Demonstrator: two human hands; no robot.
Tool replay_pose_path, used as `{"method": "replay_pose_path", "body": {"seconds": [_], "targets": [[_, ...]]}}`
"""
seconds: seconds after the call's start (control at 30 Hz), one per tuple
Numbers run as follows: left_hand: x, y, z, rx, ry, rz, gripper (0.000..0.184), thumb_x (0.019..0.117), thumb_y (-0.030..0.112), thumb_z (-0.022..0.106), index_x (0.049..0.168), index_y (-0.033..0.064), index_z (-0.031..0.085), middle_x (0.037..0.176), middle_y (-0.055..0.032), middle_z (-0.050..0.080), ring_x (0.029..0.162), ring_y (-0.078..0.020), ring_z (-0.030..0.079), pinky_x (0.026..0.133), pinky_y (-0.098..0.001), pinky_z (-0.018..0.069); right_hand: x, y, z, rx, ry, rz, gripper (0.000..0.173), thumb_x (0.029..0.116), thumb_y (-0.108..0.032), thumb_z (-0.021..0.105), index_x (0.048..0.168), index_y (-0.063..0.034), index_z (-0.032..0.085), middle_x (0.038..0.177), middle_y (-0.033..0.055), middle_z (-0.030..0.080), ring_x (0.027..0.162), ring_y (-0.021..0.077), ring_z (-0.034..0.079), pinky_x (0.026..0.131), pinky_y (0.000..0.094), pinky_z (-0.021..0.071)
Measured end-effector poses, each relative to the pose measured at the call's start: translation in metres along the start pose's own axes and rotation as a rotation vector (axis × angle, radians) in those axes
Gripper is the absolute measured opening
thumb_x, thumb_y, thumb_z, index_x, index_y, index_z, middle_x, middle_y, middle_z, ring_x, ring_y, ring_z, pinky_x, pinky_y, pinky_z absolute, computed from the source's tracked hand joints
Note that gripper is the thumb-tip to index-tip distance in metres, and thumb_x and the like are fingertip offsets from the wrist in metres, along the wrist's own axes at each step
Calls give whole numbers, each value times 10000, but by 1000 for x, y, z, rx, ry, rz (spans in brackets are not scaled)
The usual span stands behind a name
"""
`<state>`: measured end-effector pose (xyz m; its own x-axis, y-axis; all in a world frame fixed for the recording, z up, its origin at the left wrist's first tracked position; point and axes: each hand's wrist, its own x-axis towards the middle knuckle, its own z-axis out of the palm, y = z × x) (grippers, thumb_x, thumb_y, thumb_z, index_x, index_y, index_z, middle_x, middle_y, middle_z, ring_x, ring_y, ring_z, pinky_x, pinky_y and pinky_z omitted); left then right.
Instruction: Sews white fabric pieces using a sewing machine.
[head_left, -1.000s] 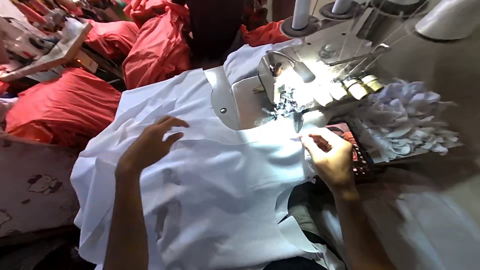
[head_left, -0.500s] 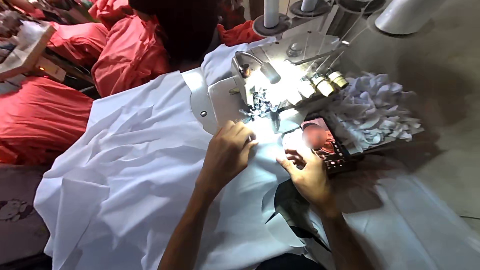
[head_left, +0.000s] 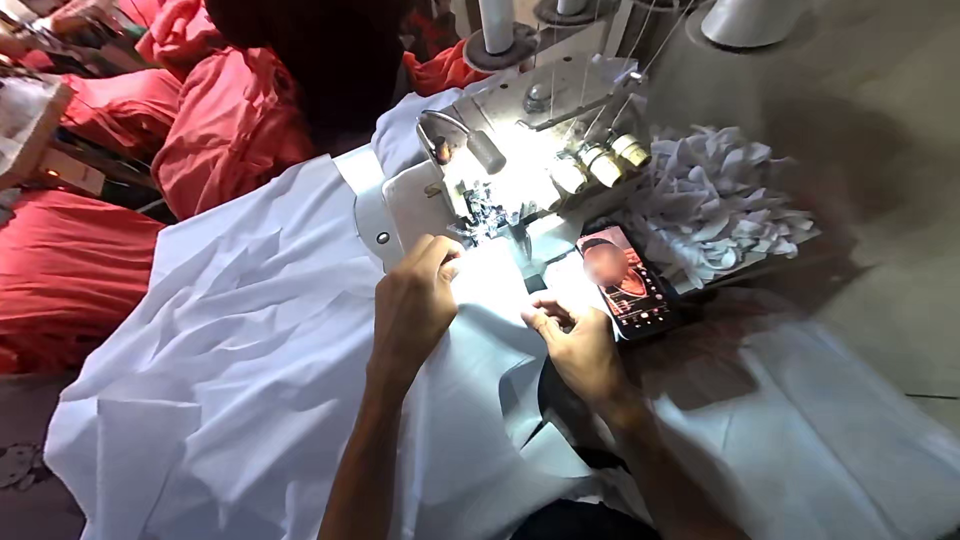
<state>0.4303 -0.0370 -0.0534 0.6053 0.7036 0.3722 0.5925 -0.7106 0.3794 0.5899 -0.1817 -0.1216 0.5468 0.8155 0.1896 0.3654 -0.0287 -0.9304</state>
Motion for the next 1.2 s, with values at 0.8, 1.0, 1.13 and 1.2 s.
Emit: {"method": "replay_pose_path", "body": {"seconds": [0.8,1.0,1.13,1.2], "targets": [[-10,3,0,-103,41,18,149,1030,188,589,1094,81,672,1031,-43,686,875,-107,639,738,-284,523,-20,16,-32,-254,-99,33,154,972,-205,631,1073,-154,737,926,-54,722,699,-7,587,663,181,490],[-10,2,0,-124,51,13,143,1029,190,598,1102,88,667,1030,-32,687,874,-91,640,743,-270,525,-18,21,-28,-208,-123,20,172,930,-271,717,1062,-162,730,894,-64,668,659,-10,503,622,178,433],[-10,2,0,-134,47,17,155,1031,197,596,1106,81,667,1049,-37,693,908,-101,657,783,-288,543,-18,23,-23,-231,-131,16,154,929,-320,718,1007,-193,757,877,-73,664,655,-1,505,625,199,439],[-10,1,0,-137,46,20,150,1030,196,599,1104,84,666,1048,-32,694,917,-96,656,786,-284,542,-17,22,-22,-233,-133,29,155,925,-312,720,1008,-189,764,871,-74,672,658,0,511,632,203,443]]}}
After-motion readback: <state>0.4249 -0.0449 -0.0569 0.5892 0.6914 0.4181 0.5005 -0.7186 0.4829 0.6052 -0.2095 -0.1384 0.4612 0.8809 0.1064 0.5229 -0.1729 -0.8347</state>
